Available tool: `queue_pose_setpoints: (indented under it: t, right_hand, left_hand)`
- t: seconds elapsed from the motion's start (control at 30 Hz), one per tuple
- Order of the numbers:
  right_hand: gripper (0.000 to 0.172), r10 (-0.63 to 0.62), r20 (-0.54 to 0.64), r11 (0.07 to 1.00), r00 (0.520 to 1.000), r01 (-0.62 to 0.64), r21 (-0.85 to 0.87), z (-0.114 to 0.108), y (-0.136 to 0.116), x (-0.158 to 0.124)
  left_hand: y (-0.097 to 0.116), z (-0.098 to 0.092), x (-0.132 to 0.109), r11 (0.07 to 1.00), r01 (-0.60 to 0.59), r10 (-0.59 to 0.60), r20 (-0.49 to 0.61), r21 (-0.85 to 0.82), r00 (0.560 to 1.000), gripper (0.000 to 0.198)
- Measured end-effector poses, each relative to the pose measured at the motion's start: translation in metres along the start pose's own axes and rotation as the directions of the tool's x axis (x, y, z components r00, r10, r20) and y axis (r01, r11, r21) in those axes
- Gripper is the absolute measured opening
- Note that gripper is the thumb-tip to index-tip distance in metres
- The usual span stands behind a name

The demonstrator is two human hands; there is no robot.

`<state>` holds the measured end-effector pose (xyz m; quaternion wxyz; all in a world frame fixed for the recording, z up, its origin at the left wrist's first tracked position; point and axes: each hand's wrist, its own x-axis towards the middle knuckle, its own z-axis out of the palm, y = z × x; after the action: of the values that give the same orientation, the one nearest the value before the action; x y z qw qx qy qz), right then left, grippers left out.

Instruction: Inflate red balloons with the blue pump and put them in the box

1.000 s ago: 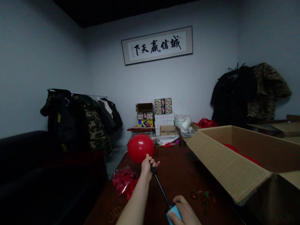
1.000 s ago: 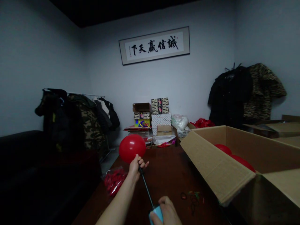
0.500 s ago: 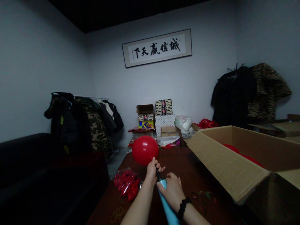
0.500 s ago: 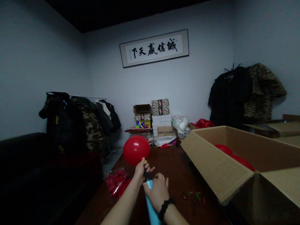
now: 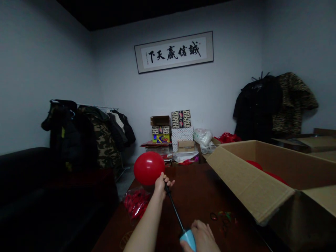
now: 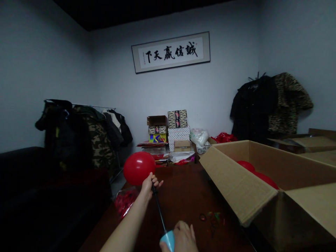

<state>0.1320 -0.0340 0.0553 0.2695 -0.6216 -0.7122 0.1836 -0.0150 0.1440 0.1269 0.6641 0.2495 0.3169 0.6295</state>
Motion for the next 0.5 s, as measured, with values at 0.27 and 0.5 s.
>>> queue_pose_setpoints:
  t: [0.27,0.5]
  right_hand:
    - [0.043,-0.060,0.014,0.995,0.998,0.058,0.077,-0.024,-0.007,0.008]
    - [0.044,-0.021,-0.113,0.999,0.993,0.024,0.025,-0.040,-0.040,0.055]
  left_hand:
    - [0.000,0.008,-0.003,0.999,-0.005,0.005,0.007,-0.052,1.000,0.033]
    - [-0.013,0.019,-0.020,1.000,0.004,-0.003,0.085,-0.018,0.996,0.034]
